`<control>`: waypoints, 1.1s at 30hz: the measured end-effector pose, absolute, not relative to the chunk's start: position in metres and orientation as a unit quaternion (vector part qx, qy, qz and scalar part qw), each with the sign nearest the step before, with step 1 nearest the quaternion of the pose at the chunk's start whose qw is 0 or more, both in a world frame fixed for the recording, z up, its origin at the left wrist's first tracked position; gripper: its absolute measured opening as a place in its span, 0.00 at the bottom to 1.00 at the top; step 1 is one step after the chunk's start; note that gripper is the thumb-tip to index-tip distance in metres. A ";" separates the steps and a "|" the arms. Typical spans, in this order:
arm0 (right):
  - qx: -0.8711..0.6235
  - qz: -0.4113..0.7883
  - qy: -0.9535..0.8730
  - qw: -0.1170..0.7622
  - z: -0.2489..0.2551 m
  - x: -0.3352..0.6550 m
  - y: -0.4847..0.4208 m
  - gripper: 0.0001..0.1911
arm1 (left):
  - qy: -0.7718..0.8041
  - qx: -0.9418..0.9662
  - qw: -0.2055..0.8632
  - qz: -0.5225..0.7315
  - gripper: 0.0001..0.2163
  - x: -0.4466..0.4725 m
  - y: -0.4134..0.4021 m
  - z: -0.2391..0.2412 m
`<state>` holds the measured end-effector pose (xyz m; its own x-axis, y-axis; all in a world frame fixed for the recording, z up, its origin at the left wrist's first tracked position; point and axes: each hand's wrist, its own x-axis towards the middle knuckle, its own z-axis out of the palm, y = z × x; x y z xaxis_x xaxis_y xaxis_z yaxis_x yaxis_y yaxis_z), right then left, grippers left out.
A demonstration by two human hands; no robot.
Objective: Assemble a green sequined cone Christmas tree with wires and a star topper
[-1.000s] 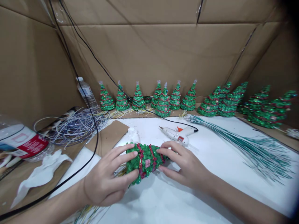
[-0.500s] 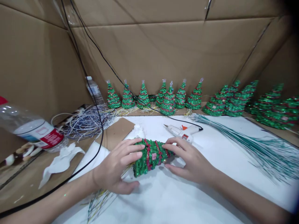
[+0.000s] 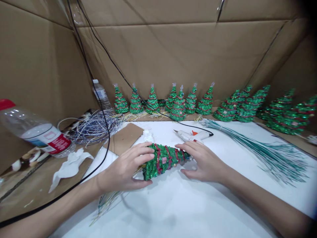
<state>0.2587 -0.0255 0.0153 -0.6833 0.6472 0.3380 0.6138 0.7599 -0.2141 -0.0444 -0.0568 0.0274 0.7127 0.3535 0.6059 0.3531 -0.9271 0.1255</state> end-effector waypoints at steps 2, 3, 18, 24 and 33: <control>-0.348 0.041 -0.918 0.188 0.015 0.261 -0.024 0.32 | 0.183 0.926 0.008 0.330 0.36 -0.048 -0.055 0.027; -0.348 0.040 -0.918 0.186 0.015 0.261 -0.024 0.31 | 0.181 0.925 0.014 0.333 0.37 -0.050 -0.053 0.026; -0.407 0.098 -0.881 0.221 0.012 0.278 -0.004 0.14 | 0.255 0.860 0.137 0.421 0.46 -0.070 -0.032 0.014; -0.405 0.247 -0.840 0.263 0.020 0.277 -0.001 0.14 | 0.299 0.819 0.224 0.435 0.43 -0.076 -0.030 0.010; -0.395 0.369 -0.754 0.373 0.024 0.264 -0.006 0.17 | 0.287 0.795 0.261 0.467 0.41 -0.079 -0.027 0.008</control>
